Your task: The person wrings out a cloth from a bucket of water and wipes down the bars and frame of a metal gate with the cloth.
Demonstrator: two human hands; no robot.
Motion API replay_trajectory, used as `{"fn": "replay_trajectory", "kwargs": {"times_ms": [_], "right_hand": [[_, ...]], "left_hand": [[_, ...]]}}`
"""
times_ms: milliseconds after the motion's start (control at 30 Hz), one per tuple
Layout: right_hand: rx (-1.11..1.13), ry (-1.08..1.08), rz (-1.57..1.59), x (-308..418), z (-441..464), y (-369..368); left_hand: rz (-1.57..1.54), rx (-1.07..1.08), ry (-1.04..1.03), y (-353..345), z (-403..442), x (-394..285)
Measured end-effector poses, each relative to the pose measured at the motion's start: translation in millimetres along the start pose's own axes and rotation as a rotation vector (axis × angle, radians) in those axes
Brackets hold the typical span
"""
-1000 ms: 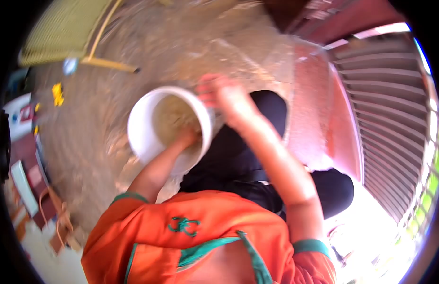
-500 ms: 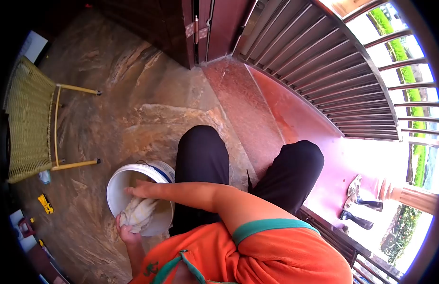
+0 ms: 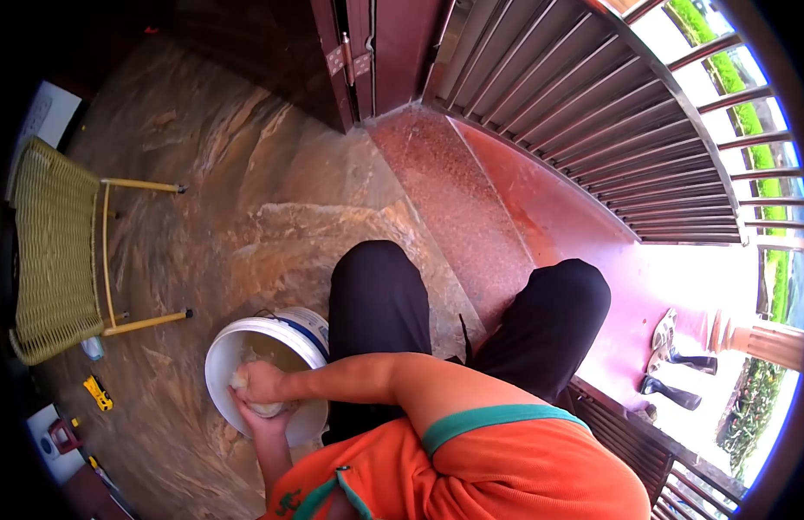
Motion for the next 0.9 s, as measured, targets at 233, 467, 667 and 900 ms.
{"fn": "replay_trajectory", "kwargs": {"times_ms": [233,467,667,900], "right_hand": [[-0.225,-0.143,0.008,-8,15,-3],[-0.174,-0.52,0.608,-29,15,9],[0.017,-0.685,1.124,-64,22,-13],[0.422,-0.076,-0.26,-75,24,2]], "left_hand": [[0.072,-0.062,-0.423,10,20,-5],[0.475,-0.627,-1.099,-27,14,3],[1.534,-0.57,-1.523,9,13,-19],[1.459,-0.427,-1.475,2,23,-3]]}}
Point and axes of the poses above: each hand's wrist, its own z-axis towards the middle knuckle, its own y-axis out of the back of the hand, x = y × z, the point moved 2 cm from there along z, towards the middle knuckle, and after that the axes turned 14 degrees about y, right-handed, at the moved point
